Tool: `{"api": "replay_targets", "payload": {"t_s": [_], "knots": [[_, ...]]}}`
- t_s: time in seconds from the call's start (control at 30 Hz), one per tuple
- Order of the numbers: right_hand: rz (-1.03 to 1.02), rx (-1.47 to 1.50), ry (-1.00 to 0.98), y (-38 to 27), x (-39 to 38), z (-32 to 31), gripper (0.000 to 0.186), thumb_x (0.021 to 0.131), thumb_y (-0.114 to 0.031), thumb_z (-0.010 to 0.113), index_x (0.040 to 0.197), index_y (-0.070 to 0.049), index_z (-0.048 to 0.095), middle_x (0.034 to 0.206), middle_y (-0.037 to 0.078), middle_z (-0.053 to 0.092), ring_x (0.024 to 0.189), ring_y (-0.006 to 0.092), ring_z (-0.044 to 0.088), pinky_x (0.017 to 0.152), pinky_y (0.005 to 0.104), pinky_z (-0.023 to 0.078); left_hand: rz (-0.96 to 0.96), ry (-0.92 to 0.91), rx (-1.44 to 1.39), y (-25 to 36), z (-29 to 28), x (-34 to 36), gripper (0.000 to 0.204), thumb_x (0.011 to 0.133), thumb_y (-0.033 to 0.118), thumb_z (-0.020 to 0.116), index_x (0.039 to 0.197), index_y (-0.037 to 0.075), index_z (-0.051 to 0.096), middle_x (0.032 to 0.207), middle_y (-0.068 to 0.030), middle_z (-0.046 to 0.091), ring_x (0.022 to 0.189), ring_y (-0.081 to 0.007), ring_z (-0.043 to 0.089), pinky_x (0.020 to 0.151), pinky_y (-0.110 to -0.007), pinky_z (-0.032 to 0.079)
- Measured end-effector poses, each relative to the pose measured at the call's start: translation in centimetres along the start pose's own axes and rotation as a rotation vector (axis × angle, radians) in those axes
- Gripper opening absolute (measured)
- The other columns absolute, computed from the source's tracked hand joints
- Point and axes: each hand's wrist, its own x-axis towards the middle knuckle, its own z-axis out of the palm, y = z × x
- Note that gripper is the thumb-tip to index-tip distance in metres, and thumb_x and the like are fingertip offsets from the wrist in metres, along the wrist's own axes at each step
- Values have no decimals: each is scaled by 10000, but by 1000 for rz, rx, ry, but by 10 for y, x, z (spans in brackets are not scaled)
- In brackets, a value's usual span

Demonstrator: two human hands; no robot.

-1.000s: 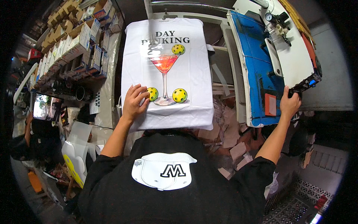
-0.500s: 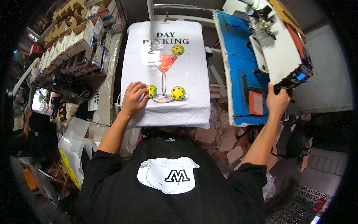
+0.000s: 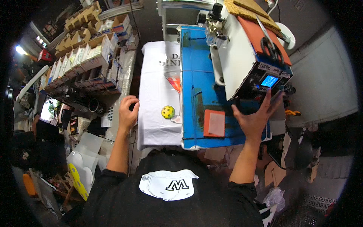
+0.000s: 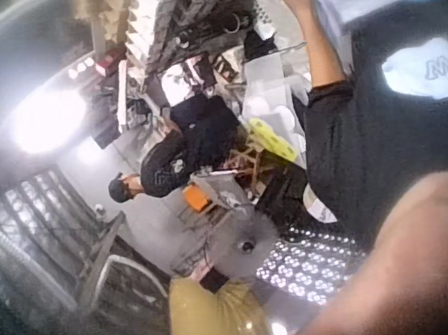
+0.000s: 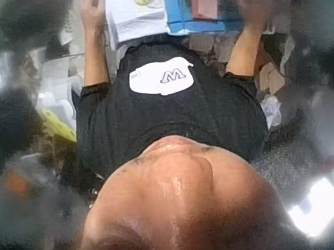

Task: The person operates a heat press machine to print designs on t-shirts. They handle white and black t-shirts, placing them on the press, positioning vinyl transfer sheets, and using scissors to trim excess material from the transfers before pressing.

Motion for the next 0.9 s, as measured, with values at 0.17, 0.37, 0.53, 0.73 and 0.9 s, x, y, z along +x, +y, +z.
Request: {"api": "replay_targets", "payload": {"t_s": [0.17, 0.37, 0.53, 0.73, 0.9], "knots": [[7, 122, -151, -76, -1, 40, 1259, 571, -434, 912, 1577, -122, 223, 1612, 289, 122, 1456, 521, 209, 1148, 604, 288, -173, 65, 57, -52, -67, -57, 93, 818, 78, 689, 896, 32, 708, 1063, -164, 658, 1045, -330, 623, 938, -415, 481], [-261, -33, -45, -115, -6, 35, 1131, 726, -566, 811, 1554, -44, 245, 1567, 323, 173, 1464, 495, 184, 1142, 553, 343, -228, 97, 15, -60, -82, -84, 109, 810, 104, 691, 900, 44, 696, 1100, -168, 642, 1074, -360, 606, 953, -418, 484], [-238, -99, -66, -136, 4, 40, 1128, 744, -672, 735, 1556, -56, 251, 1512, 317, 219, 1433, 493, 220, 1091, 602, 371, -275, 68, 46, -48, -84, -117, 107, 822, 97, 682, 911, 37, 683, 1096, -148, 633, 1066, -346, 609, 932, -420, 490], [-268, -38, -19, -144, 7, 46, 1144, 725, -713, 734, 1554, -77, 270, 1516, 337, 182, 1449, 493, 161, 1072, 621, 384, -367, 143, 31, -15, -77, -177, 122, 833, 84, 686, 943, 34, 670, 1104, -154, 621, 1055, -351, 615, 925, -408, 499], [-226, 92, 29, -149, 0, 50, 1008, 718, -625, 808, 1476, -85, 423, 1523, 331, 212, 1449, 511, 197, 1039, 582, 458, -511, 271, 167, 40, -61, -253, 104, 834, 90, 678, 923, 37, 673, 1079, -147, 634, 1040, -353, 624, 905, -417, 508]]}}
